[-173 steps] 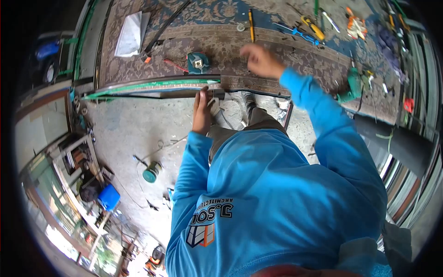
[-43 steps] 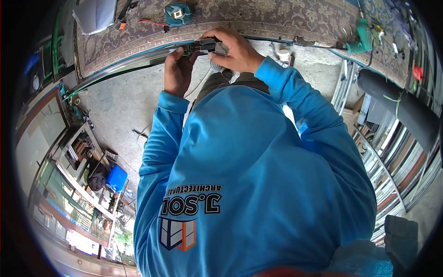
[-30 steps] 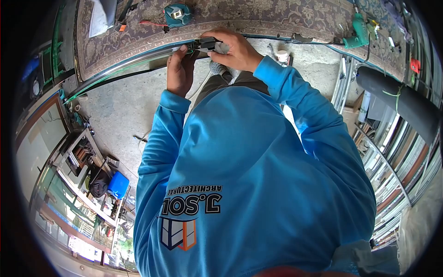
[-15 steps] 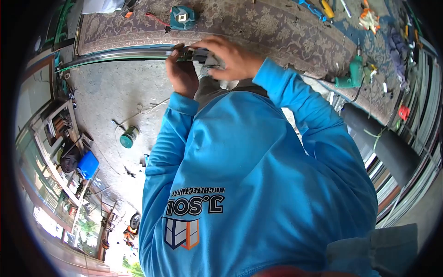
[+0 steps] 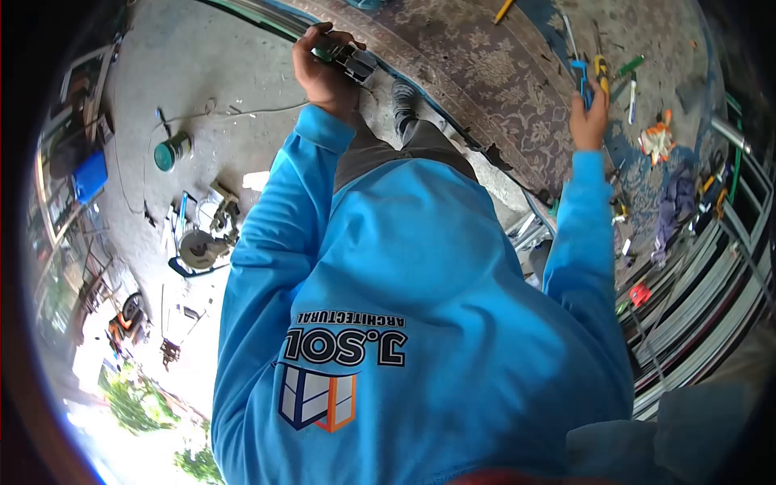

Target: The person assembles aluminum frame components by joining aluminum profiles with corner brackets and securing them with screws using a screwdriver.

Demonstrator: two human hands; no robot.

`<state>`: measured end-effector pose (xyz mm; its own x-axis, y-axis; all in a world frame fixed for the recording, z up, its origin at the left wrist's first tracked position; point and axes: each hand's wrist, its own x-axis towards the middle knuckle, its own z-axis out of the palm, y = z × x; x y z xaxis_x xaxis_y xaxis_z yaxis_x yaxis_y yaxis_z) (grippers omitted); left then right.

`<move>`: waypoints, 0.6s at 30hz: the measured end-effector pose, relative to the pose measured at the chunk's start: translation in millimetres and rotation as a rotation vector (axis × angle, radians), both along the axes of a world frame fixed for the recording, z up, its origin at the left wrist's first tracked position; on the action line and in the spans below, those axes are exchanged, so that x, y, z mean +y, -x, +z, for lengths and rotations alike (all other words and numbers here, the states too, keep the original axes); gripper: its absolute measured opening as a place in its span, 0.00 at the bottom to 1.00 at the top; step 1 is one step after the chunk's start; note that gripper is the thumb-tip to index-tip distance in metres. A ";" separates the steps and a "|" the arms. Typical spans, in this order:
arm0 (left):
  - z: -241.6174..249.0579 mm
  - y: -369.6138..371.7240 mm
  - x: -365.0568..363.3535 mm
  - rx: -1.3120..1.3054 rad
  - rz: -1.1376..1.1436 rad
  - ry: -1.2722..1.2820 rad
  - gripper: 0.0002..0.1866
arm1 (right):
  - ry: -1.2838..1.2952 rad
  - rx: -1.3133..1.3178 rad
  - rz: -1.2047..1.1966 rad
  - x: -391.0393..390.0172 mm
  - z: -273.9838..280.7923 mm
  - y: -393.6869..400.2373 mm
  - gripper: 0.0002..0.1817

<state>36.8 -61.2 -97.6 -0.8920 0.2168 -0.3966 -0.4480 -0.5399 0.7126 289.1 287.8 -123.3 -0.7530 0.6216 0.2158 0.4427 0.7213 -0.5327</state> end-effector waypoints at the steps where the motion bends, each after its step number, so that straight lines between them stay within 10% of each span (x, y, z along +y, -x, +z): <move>1: -4.0 1.1 -1.8 0.003 0.019 0.008 0.23 | 0.216 -0.015 -0.004 -23.2 11.9 -4.2 0.22; 8: -7.7 0.8 -1.4 0.016 0.007 -0.006 0.24 | 0.689 0.047 0.523 -172.1 67.2 2.5 0.21; 18: -22.0 9.2 -12.1 0.063 -0.017 -0.084 0.24 | 0.765 0.153 0.540 -196.6 59.4 19.2 0.23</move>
